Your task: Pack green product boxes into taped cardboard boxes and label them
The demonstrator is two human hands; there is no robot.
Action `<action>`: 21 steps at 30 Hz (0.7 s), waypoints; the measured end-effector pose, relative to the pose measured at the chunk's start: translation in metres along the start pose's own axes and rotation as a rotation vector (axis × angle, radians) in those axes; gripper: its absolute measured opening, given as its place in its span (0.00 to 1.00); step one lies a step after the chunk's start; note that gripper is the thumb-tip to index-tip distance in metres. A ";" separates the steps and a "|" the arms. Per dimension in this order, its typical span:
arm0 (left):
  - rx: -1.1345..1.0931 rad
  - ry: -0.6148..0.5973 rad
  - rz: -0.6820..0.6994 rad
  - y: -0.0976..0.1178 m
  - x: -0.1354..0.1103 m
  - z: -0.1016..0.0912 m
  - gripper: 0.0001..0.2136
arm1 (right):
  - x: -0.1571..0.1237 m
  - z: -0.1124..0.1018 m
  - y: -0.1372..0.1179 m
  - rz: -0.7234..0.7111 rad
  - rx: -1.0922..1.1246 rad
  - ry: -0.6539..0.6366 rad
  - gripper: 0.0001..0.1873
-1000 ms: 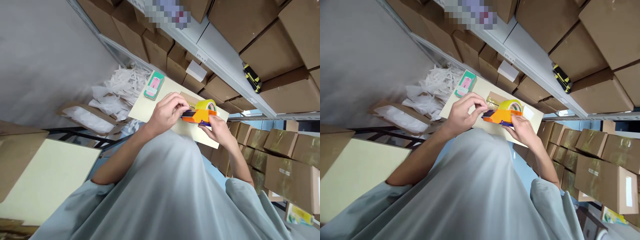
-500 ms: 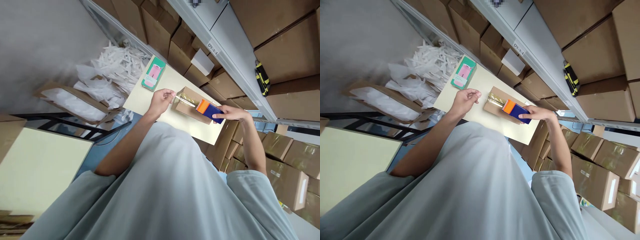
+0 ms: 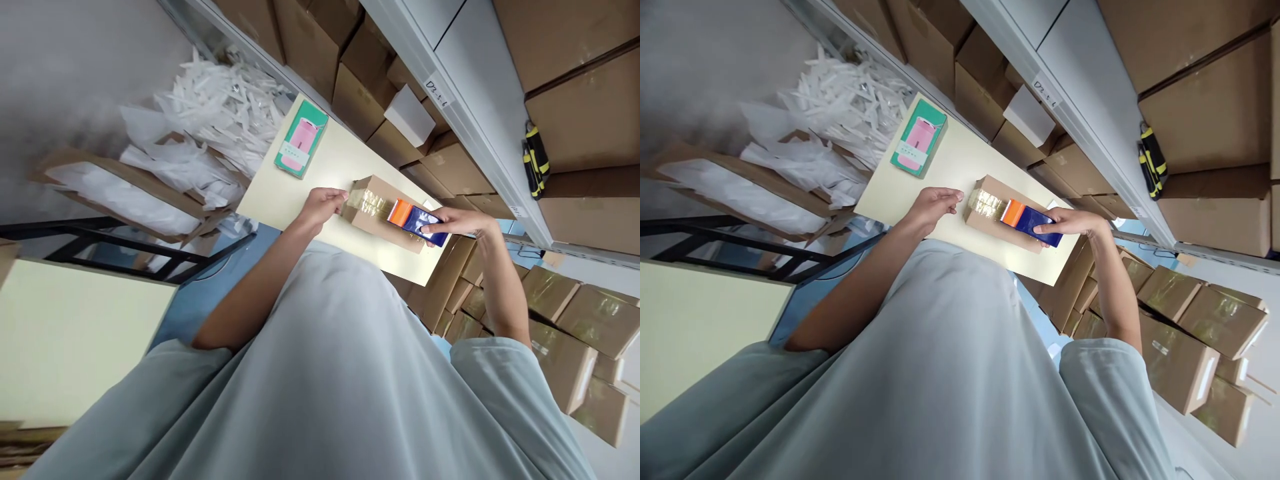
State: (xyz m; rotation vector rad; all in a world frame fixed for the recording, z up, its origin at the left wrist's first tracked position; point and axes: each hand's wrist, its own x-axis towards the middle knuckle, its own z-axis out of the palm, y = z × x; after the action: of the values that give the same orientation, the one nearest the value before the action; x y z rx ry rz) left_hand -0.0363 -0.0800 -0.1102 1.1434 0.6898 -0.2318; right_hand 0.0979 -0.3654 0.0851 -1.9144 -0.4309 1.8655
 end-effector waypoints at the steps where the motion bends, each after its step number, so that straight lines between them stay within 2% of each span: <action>1: -0.024 -0.031 -0.036 -0.002 0.004 0.002 0.08 | 0.001 -0.001 -0.001 0.002 0.010 -0.002 0.37; 4: -0.068 -0.110 -0.102 -0.008 0.015 0.008 0.14 | 0.002 -0.002 -0.003 0.006 0.029 -0.001 0.38; 7: -0.026 -0.114 -0.091 -0.015 0.022 0.012 0.18 | 0.001 -0.001 -0.004 0.006 0.029 0.022 0.37; 9: 0.051 -0.054 -0.044 -0.021 0.021 0.011 0.23 | 0.000 0.000 -0.004 0.013 0.027 0.030 0.37; 10: 0.105 -0.009 -0.008 -0.024 0.019 0.009 0.28 | 0.000 0.001 -0.004 0.019 0.025 0.028 0.37; 13: 0.301 0.074 0.188 -0.029 0.005 0.001 0.45 | 0.000 0.004 -0.001 0.024 0.020 0.026 0.38; 15: 0.468 -0.023 0.413 -0.024 -0.005 -0.001 0.50 | 0.001 0.006 0.003 0.011 0.013 0.023 0.38; 18: 0.797 -0.353 0.742 -0.009 -0.012 0.005 0.66 | 0.003 0.006 0.010 -0.015 0.003 0.018 0.39; 20: 1.027 -0.542 0.868 0.002 -0.008 0.016 0.78 | 0.004 0.007 0.014 -0.030 -0.004 0.023 0.40; 21: 1.122 -0.602 0.904 0.007 -0.004 0.022 0.81 | 0.004 0.007 0.016 -0.036 -0.007 0.025 0.40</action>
State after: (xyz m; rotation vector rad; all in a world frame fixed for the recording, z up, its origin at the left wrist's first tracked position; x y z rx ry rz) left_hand -0.0275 -0.0974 -0.0977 2.1864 -0.6395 -0.1595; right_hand 0.0897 -0.3765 0.0740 -1.9195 -0.4613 1.8180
